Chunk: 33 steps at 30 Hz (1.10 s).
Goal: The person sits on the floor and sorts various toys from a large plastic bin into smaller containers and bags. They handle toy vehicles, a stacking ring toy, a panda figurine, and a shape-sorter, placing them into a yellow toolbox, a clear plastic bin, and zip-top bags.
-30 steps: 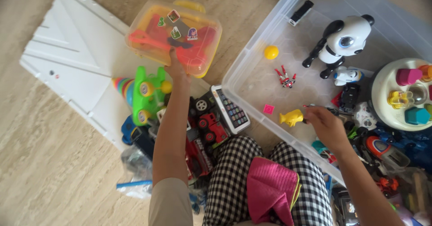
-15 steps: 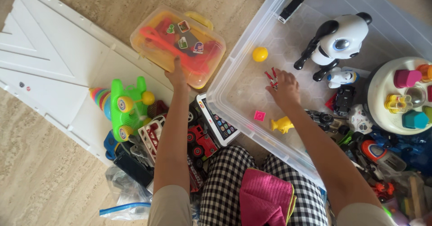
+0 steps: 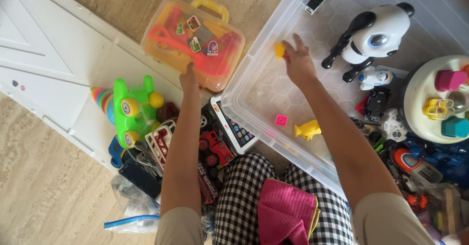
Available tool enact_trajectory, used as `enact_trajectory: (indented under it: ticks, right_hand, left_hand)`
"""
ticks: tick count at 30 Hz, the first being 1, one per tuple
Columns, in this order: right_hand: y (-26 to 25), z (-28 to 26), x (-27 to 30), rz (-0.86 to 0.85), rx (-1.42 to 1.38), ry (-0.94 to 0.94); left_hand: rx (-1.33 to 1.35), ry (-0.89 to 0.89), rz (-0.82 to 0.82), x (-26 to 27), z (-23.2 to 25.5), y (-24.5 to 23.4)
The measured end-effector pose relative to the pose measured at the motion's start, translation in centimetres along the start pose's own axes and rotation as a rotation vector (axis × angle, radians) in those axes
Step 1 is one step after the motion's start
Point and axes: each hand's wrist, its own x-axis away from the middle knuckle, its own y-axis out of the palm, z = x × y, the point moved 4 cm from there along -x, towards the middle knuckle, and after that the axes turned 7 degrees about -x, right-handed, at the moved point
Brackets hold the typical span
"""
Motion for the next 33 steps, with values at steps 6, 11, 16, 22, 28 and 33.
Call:
enact_trajectory:
  ticks: [6, 11, 16, 22, 28, 33]
  right_hand:
    - [0.4, -1.4, 0.5, -0.184, 0.068, 0.276]
    - [-0.1, -1.1, 2.4, -0.123, 0.064, 0.178]
    - [-0.4, -0.3, 3.8, -0.215, 0.164, 0.167]
    - [-1.6, -0.2, 8.1, -0.305, 0.132, 0.359]
    - [-4.3, -0.5, 11.5, -0.352, 0.201, 0.247]
    - [-3.7, -2.4, 13.1, -0.601, 0.271, 0.154]
  left_hand:
    - [0.083, 0.187, -0.01, 2.6, 2.1, 0.0]
    - [0.349, 0.242, -0.122, 11.2, 4.2, -1.0]
    - [0.508, 0.359, -0.081, 22.8, 1.7, -3.3]
    - [0.258, 0.602, -0.158, 33.1, -3.4, -5.2]
    - [0.254, 0.659, -0.333, 37.3, -4.7, -6.5]
    - [0.259, 0.641, -0.278, 39.1, -3.0, -12.0]
